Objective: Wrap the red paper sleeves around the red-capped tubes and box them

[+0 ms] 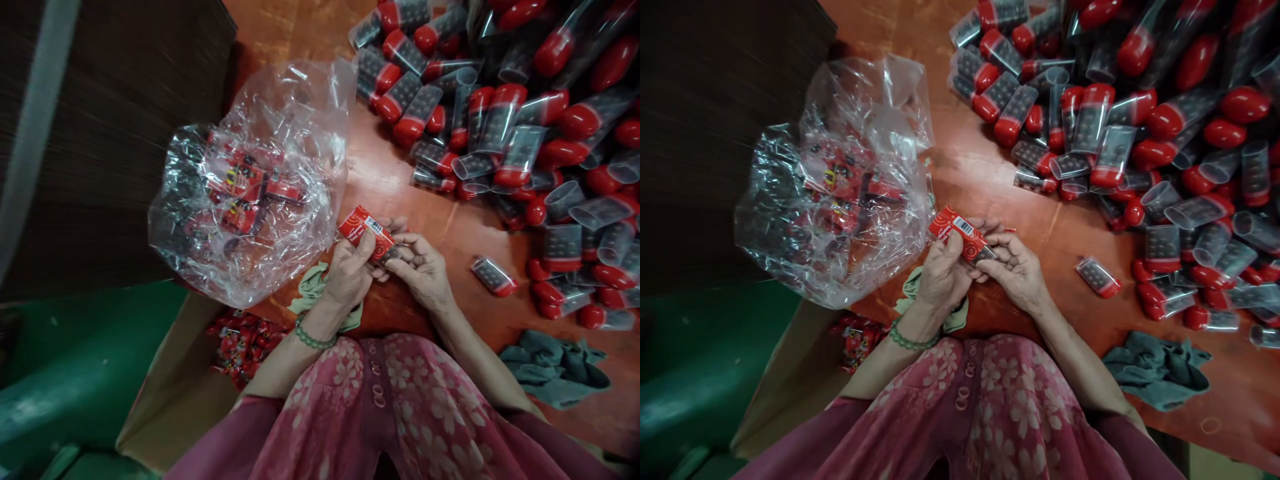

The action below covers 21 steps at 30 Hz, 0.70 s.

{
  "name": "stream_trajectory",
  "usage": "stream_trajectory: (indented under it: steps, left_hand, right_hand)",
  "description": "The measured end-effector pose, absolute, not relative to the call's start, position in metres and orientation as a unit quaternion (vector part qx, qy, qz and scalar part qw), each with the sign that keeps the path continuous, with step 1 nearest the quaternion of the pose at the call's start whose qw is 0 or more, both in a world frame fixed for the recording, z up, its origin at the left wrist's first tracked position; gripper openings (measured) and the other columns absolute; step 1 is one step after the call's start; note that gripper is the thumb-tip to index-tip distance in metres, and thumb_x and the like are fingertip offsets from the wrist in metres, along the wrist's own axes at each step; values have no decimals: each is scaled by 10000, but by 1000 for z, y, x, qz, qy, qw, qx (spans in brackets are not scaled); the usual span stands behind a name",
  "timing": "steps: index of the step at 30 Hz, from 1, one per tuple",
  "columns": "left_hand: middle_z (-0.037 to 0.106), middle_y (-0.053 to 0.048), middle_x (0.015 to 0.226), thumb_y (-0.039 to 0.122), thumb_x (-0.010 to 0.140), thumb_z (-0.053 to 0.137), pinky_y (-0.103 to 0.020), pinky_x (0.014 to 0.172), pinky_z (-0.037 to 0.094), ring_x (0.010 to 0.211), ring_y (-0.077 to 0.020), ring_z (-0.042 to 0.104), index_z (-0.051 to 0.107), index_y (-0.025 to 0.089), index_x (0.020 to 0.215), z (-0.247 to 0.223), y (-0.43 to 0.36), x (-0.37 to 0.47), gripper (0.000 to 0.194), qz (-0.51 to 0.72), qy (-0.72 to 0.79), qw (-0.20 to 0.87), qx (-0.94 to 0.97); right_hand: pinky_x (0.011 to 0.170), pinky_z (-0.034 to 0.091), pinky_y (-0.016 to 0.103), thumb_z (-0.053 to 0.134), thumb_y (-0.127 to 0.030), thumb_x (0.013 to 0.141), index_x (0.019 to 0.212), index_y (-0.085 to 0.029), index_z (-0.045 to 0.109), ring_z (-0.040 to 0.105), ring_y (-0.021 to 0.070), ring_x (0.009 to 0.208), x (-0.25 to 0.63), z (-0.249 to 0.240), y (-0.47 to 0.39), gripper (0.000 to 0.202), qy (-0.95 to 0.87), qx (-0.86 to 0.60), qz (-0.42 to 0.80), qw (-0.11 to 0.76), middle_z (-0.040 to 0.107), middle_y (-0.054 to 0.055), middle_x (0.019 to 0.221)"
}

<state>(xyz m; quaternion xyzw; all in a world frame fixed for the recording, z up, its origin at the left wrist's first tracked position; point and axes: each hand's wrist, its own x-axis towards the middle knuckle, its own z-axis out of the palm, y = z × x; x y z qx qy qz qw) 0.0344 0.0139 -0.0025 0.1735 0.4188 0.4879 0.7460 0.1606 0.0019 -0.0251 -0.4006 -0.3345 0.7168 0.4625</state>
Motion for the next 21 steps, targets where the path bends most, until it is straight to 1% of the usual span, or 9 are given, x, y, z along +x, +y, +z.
stream_trajectory:
  steps: [3,7,9,11,14,16,18,20,21]
  left_hand:
    - [682,-26,759,599,752,719,-202,433,334,467,-54,398,652,173,923,-3,11,39,464,480,412,754,175]
    - [558,24,621,616,761,703,-205,459,330,472,-51,355,661,151,902,-5,2,44,487,465,412,759,198]
    - [495,39,601,604,769,706,-202,489,323,502,-49,348,672,143,881,-6,-1,46,475,464,407,756,216]
    - [474,40,608,601,786,691,-205,507,315,525,-52,338,683,144,888,-8,-4,47,468,464,400,755,234]
    - [479,34,610,610,810,656,-219,530,326,545,-65,338,695,149,915,-13,-9,48,474,449,410,751,256]
    - [464,37,589,614,822,638,-226,542,338,547,-72,342,699,145,901,-17,-11,48,479,435,427,743,277]
    - [469,35,581,618,839,613,-226,540,349,538,-72,357,699,143,869,-16,-13,45,484,428,435,733,300]
    - [536,14,616,600,858,597,-235,571,404,556,-84,428,698,146,839,-8,-16,37,466,432,440,715,328]
    - [590,-6,659,575,868,596,-249,619,452,594,-101,492,702,149,836,-1,-18,29,440,435,445,699,351]
  right_hand:
    - [559,619,218,810,-353,771,931,-207,593,744,146,589,162,-25,0,307,-347,-404,705,469,762,-18,719]
    - [480,606,236,835,-398,728,828,-206,611,717,165,505,166,-24,-2,312,-369,-419,671,488,743,-22,633]
    - [449,602,253,842,-422,710,794,-210,613,700,170,469,167,-25,-3,323,-373,-435,651,498,742,-20,629]
    - [433,601,263,845,-438,697,771,-214,614,687,170,445,167,-27,-5,330,-374,-450,637,503,746,-20,644]
    - [426,591,250,850,-421,694,789,-223,632,669,154,426,168,-30,-7,310,-378,-460,626,503,730,-37,627]
    - [423,578,239,855,-401,692,839,-231,650,653,140,415,168,-30,-9,305,-378,-467,621,503,713,-53,609]
    - [419,567,238,856,-416,687,881,-238,660,638,130,412,167,-29,-10,328,-380,-474,617,500,703,-59,616]
    - [450,571,249,857,-452,672,887,-239,669,640,131,443,166,-26,-12,357,-402,-465,627,479,698,-54,628]
    - [480,578,259,855,-470,667,892,-237,678,649,136,475,167,-24,-13,369,-422,-452,636,461,701,-45,642]
